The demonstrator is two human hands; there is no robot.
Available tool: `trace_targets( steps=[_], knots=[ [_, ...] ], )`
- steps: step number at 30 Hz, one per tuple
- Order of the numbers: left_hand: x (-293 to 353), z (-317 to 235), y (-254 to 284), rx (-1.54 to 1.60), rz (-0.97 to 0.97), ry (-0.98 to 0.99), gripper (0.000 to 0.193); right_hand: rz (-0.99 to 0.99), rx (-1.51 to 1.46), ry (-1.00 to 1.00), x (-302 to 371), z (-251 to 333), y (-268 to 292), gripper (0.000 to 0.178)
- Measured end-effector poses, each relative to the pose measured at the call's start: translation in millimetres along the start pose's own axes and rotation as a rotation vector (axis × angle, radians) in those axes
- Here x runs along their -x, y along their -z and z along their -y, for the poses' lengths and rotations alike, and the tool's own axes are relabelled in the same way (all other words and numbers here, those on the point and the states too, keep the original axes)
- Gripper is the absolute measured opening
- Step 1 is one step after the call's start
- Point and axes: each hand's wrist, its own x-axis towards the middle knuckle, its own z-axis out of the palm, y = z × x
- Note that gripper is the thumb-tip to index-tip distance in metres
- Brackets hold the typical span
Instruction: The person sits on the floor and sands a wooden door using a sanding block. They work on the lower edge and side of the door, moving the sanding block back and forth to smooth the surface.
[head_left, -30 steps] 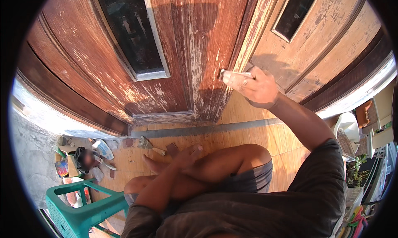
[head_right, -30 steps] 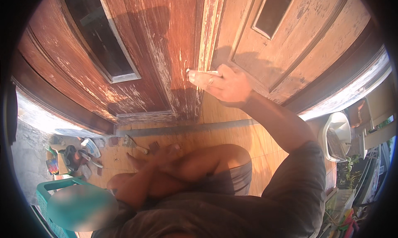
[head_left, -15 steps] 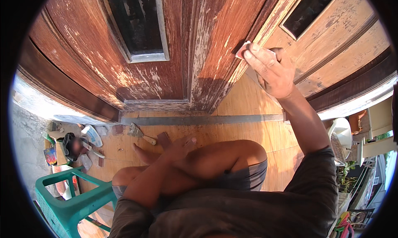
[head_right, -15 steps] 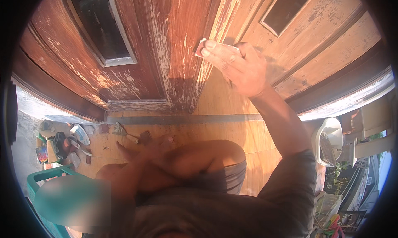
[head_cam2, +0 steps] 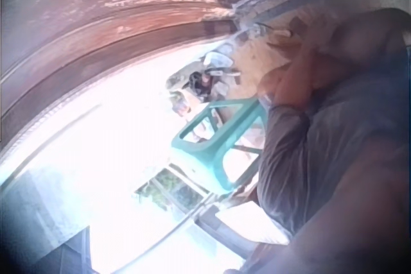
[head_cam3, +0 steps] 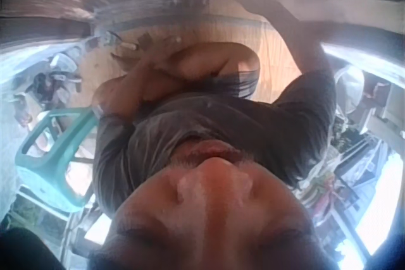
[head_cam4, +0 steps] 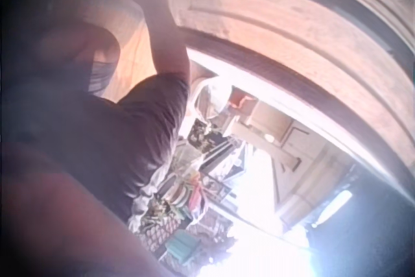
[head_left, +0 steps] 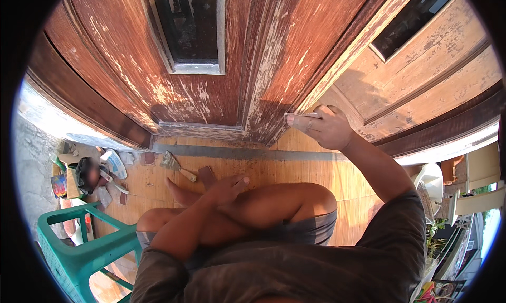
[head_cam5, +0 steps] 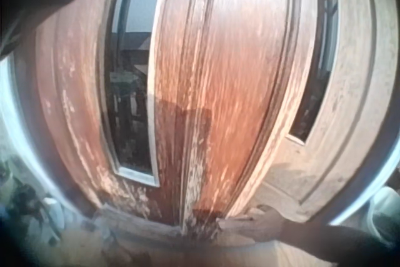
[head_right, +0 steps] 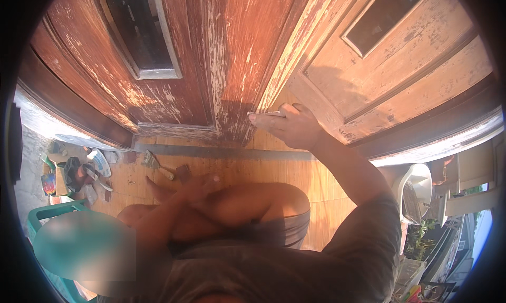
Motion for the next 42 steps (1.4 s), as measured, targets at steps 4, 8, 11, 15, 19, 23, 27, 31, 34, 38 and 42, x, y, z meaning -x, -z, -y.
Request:
trace_targets(
  steps=[4,8,11,15,19,23,27,31,34,38,42],
  knots=[
    [-0.3,-5.4,1.4,0.006,0.050,-0.005,0.066,-0.308,0.101,-0.316,2.8,14.1,-10.9,0.038],
    [4.8,-7.0,2.2,-0.045,0.015,0.036,0.064,-0.109,-0.068,-0.125,-6.6,23.5,-18.9,0.043],
    [6.1,-11.3,5.1,-0.029,0.022,0.024,0.064,-0.362,-0.213,-0.364,-9.4,24.1,-23.9,0.043],
    [6.2,-22.4,10.8,-0.035,0.083,0.039,0.064,-0.405,-0.029,-0.305,6.1,19.5,-39.9,0.038],
    [10.0,-28.6,11.6,-0.021,0.066,0.082,0.063,-0.110,-0.021,-0.233,30.1,44.2,-68.8,0.042],
    [8.4,-22.1,7.4,0.003,0.093,0.046,0.065,-0.164,-0.175,-0.372,43.0,61.1,-82.3,0.045],
    [3.2,-12.1,4.6,-0.014,0.116,0.008,0.065,-0.462,-0.172,-0.380,38.2,61.6,-91.8,0.029],
    [3.0,-9.8,4.7,0.020,0.139,-0.012,0.062,-0.529,-0.175,-0.589,36.6,68.3,-104.8,0.023],
    [4.9,-14.1,6.7,0.003,0.111,-0.042,0.061,-0.275,-0.372,-0.823,37.2,76.6,-105.1,0.019],
    [6.0,-20.5,12.5,-0.010,0.198,0.009,0.065,-0.342,-0.269,-0.743,22.8,68.4,-83.5,0.015],
    [5.2,-24.2,15.0,-0.042,0.249,0.026,0.067,-0.609,-0.220,-0.866,-2.5,41.1,-58.1,0.026]
  ],
)
